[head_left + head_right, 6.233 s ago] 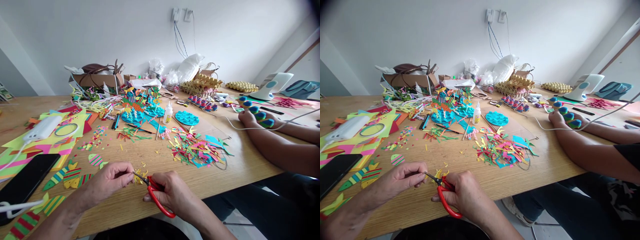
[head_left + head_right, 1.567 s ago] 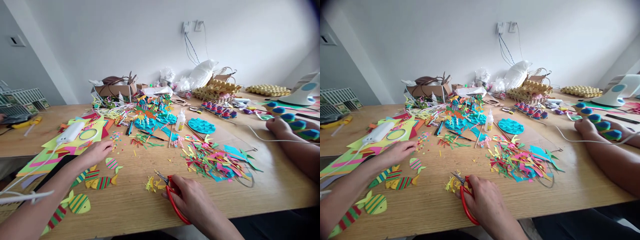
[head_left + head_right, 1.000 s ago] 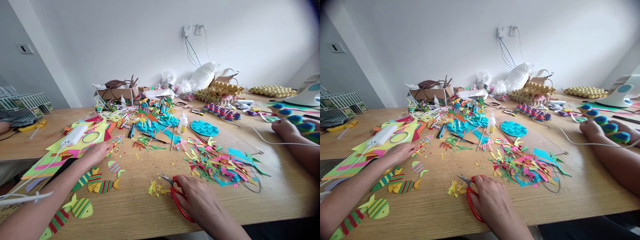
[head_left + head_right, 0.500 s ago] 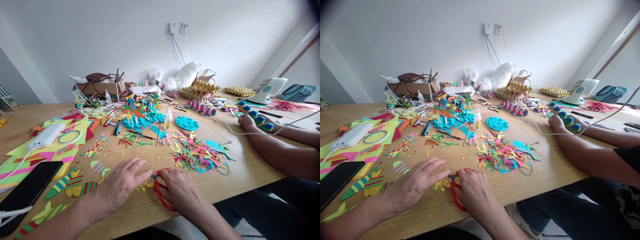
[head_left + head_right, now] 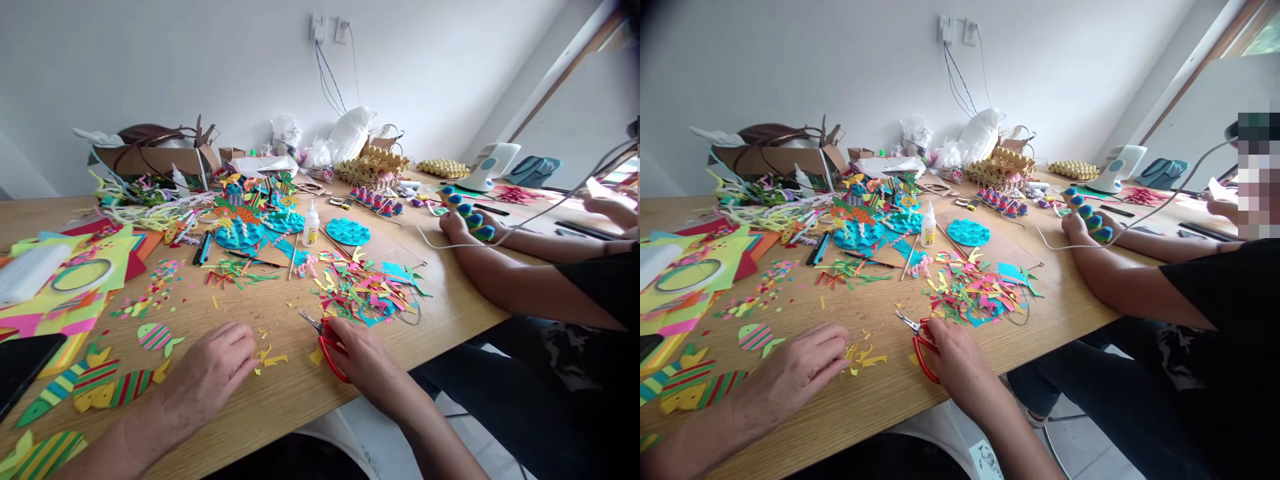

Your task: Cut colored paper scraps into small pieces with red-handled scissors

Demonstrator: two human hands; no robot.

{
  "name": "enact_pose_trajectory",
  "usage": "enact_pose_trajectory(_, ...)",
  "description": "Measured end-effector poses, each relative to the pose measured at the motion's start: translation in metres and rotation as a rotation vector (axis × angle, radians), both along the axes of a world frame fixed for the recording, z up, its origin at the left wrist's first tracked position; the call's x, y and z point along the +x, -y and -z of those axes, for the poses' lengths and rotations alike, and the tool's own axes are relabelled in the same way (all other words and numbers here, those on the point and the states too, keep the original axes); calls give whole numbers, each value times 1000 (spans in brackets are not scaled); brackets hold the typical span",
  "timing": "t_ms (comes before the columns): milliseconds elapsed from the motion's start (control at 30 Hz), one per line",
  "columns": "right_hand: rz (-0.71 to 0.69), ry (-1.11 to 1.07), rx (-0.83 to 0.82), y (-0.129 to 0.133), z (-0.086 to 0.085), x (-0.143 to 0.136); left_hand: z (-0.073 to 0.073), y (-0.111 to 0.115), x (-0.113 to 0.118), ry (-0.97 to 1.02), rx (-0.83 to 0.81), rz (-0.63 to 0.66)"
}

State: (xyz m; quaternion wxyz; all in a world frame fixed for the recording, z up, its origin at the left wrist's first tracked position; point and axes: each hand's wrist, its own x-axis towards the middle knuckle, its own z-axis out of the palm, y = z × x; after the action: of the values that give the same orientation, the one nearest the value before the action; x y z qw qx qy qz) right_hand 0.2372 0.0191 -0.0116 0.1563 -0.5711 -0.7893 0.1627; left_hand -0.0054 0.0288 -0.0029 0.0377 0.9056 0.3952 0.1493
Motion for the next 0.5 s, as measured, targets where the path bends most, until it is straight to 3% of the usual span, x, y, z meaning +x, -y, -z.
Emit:
enact_pose_trajectory(200, -89, -6, 25, -1, 8, -6, -2, -2, 12, 26, -107, 3)
enact_pose_trajectory(500, -88, 42, -13, 0, 1, -12, 12, -10, 6, 370, -159, -36)
